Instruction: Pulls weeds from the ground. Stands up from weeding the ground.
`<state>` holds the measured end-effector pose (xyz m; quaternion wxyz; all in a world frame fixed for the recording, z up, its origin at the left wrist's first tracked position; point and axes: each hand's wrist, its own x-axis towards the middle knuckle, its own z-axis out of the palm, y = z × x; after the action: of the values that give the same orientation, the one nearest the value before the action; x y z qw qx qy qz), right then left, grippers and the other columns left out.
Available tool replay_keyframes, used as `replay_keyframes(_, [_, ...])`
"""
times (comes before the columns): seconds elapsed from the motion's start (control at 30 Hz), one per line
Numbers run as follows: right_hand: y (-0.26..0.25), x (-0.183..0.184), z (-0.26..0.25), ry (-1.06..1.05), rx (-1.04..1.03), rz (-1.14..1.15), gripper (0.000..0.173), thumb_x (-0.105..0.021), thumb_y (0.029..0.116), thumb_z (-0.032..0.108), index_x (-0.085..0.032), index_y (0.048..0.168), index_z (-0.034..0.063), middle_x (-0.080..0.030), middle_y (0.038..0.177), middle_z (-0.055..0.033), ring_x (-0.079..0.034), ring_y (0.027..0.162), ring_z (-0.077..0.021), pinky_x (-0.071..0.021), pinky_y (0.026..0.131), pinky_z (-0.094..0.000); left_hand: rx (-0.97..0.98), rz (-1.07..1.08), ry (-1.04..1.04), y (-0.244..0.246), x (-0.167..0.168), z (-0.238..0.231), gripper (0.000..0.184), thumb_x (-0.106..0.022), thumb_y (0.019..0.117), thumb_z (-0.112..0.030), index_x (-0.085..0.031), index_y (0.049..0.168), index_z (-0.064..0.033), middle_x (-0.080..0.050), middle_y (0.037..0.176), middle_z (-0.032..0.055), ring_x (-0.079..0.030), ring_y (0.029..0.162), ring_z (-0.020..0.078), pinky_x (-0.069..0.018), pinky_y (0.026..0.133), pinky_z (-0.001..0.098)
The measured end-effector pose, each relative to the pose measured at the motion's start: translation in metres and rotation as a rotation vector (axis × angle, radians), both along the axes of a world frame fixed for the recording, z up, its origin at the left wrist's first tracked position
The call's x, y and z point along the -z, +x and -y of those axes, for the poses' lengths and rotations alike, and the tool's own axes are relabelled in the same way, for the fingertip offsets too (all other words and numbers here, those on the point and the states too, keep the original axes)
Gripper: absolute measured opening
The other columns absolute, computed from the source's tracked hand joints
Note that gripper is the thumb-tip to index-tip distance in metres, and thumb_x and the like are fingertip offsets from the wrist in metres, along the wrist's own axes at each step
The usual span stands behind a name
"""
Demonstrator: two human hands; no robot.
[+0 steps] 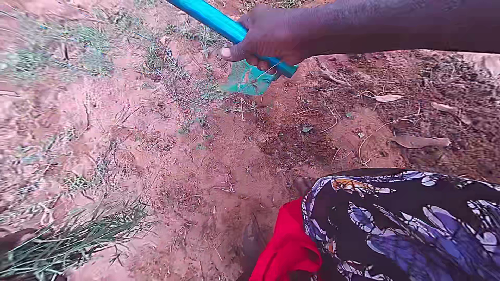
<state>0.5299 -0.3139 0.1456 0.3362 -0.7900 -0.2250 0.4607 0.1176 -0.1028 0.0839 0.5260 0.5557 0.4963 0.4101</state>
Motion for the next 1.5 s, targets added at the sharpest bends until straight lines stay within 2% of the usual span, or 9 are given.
replay_keyframes(0.3, [0.069,0.069,0.179,-0.034,0.722,0.011,0.023,-0.068,0.0997,0.03,-0.055,0.113,0.0164,-0.05,0.067,0.003,-0.048,0.047,-0.0054,-0.0454,0.043,-0.0198,0.31,-0.068,-0.133,-0.019,0.015,-0.032,0.012,-0.06,0.1031,-0.021,-0.064,0.104,-0.009,-0.066,0.085,0.0003,-0.067,0.079,0.0126,-0.0596,0.076,0.033])
replay_keyframes(0.43, [0.05,0.073,0.19,0.027,1.006,-0.129,0.02,-0.066,0.1001,0.036,-0.057,0.106,0.0192,-0.048,0.069,0.0059,-0.048,0.05,-0.003,-0.0452,0.046,-0.0173,0.472,-0.007,-0.299,0.055,-0.003,0.04,0.023,-0.042,0.1048,-0.012,-0.064,0.098,-0.0094,-0.07,0.083,-0.0004,-0.069,0.075,0.0096,-0.0601,0.074,0.0254])
replay_keyframes(0.63, [0.007,0.077,0.154,0.123,0.979,-0.347,0.021,-0.061,0.1029,0.038,-0.054,0.097,0.0192,-0.048,0.066,0.0063,-0.049,0.05,-0.0034,-0.0457,0.046,-0.0175,0.815,0.047,-0.457,0.167,0.015,0.154,0.027,-0.048,0.0984,0.003,-0.064,0.12,-0.0014,-0.075,0.115,0.0125,-0.074,0.101,0.023,-0.0618,0.09,0.0363])
replay_keyframes(0.73, [-0.016,0.059,0.132,0.133,0.903,-0.396,0.023,-0.06,0.1031,0.039,-0.055,0.094,0.0185,-0.047,0.065,0.0063,-0.048,0.049,-0.0034,-0.0461,0.046,-0.0171,0.97,-0.123,-0.504,0.188,0.049,0.184,0.041,-0.065,0.095,0.0,-0.052,0.134,-0.0044,-0.069,0.114,0.0058,-0.068,0.101,0.0117,-0.0582,0.089,0.0305])
replay_keyframes(0.87, [-0.032,0.04,0.113,0.169,0.841,-0.426,0.025,-0.059,0.1031,0.04,-0.053,0.093,0.0177,-0.045,0.063,0.0055,-0.048,0.047,-0.0051,-0.0491,0.047,-0.02,1.14,-0.275,-0.575,0.189,0.087,0.202,0.055,-0.065,0.0947,-0.004,-0.043,0.144,0.004,-0.062,0.122,0.0136,-0.063,0.109,0.0114,-0.0528,0.097,0.0302])
replay_keyframes(1.07, [-0.026,0.04,0.106,0.215,0.834,-0.445,0.03,-0.057,0.1038,0.043,-0.052,0.089,0.0175,-0.044,0.063,0.0053,-0.047,0.048,-0.006,-0.0493,0.049,-0.0218,1.101,0.063,-0.896,0.179,0.077,0.226,0.019,-0.056,0.0901,0.003,-0.059,0.109,0.0017,-0.075,0.091,0.0098,-0.073,0.091,0.0168,-0.0592,0.09,0.0343])
replay_keyframes(1.17, [-0.013,0.05,0.117,0.199,0.832,-0.407,0.028,-0.058,0.1035,0.043,-0.054,0.091,0.0181,-0.046,0.065,0.0057,-0.048,0.049,-0.0053,-0.0496,0.049,-0.0204,0.996,0.121,-0.908,0.176,0.075,0.207,0.01,-0.055,0.091,0.003,-0.059,0.092,-0.0062,-0.063,0.069,0.0021,-0.062,0.062,0.0103,-0.0563,0.063,0.0258])
replay_keyframes(1.3, [0.023,0.07,0.161,0.149,0.797,-0.289,0.02,-0.06,0.1033,0.039,-0.055,0.106,0.0199,-0.049,0.069,0.0063,-0.052,0.054,-0.0055,-0.0518,0.053,-0.0227,0.89,0.133,-0.784,0.165,0.064,0.152,0.018,-0.05,0.0923,0.001,-0.06,0.082,-0.0098,-0.055,0.059,-0.0011,-0.052,0.048,0.0043,-0.0475,0.048,0.0179])
replay_keyframes(1.5, [0.063,0.108,0.24,0.049,0.822,0.059,0.02,-0.067,0.101,0.026,-0.054,0.111,0.0138,-0.049,0.066,0.0054,-0.046,0.046,-0.0037,-0.0445,0.044,-0.0196,0.709,0.037,-0.292,0.153,0.012,0.079,0.018,-0.05,0.0955,-0.007,-0.062,0.086,-0.0155,-0.059,0.067,-0.0058,-0.057,0.054,0.0027,-0.0511,0.052,0.0168])
